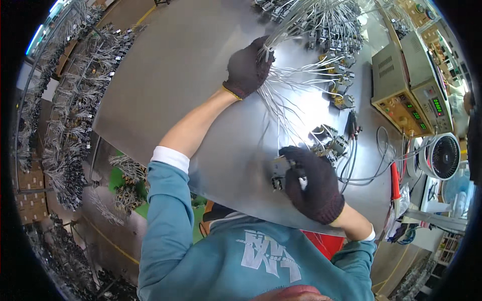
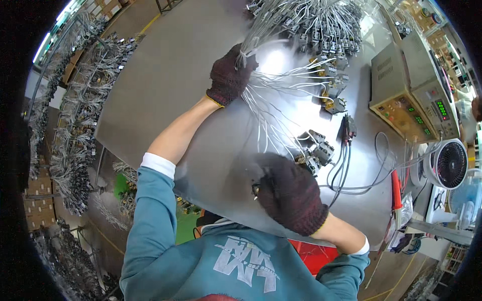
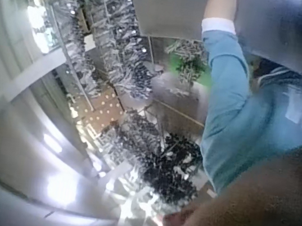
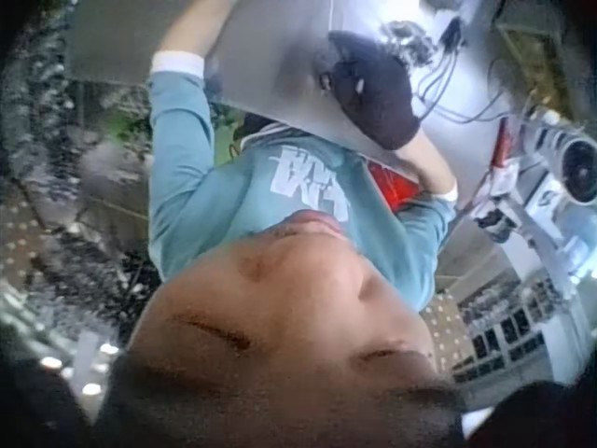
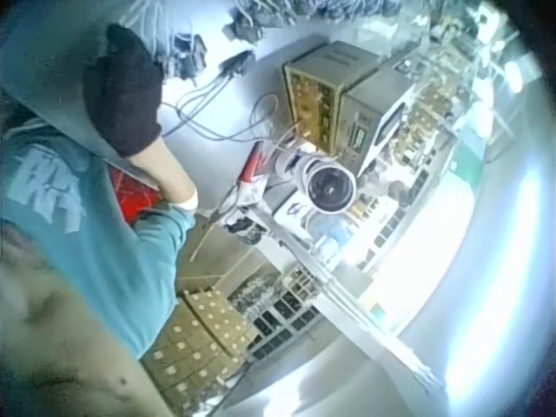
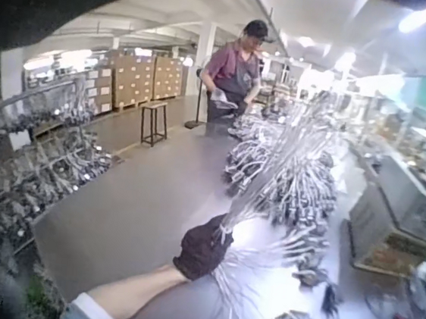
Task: Arranging and inspecting rows of electronic components connected with wires on a metal workbench.
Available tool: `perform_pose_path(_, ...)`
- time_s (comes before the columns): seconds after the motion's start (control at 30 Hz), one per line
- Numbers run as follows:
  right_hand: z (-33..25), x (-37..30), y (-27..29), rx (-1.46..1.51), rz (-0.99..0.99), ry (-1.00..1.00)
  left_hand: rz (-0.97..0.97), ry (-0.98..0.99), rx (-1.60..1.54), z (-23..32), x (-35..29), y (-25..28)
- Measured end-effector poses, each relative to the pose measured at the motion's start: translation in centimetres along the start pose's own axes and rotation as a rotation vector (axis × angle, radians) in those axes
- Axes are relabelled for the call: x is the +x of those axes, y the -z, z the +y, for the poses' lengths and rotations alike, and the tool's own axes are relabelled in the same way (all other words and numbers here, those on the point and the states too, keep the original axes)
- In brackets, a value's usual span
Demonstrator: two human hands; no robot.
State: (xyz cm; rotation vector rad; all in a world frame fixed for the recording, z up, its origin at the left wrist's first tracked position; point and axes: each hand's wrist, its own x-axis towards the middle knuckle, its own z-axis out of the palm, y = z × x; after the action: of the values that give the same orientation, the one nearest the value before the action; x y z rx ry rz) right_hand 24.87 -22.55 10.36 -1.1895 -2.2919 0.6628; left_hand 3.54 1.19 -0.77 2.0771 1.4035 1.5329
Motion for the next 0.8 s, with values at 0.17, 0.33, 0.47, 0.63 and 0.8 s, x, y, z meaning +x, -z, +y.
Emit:
perform_pose_path(0.17,1.0,-0.7,0.7,-0.106,0.044,0.068,-0.008,-0.032,-0.083,-0.1,0.2,0.7)
perform_pose_path(0.33,1.4,-1.1,0.0,-0.133,0.147,-0.060,0.022,-0.026,-0.058,-0.4,0.7,0.3)
perform_pose_path(0.47,1.9,-1.1,-0.9,0.111,0.113,-0.246,0.031,0.001,-0.058,0.1,0.5,0.2)
perform_pose_path(0.63,3.1,0.6,-1.9,0.015,0.278,-0.063,0.046,0.037,-0.088,0.0,0.3,0.3)
perform_pose_path(0.8,5.5,-1.3,-2.5,-0.073,0.054,-0.049,0.014,0.017,-0.019,-1.4,0.5,0.1)
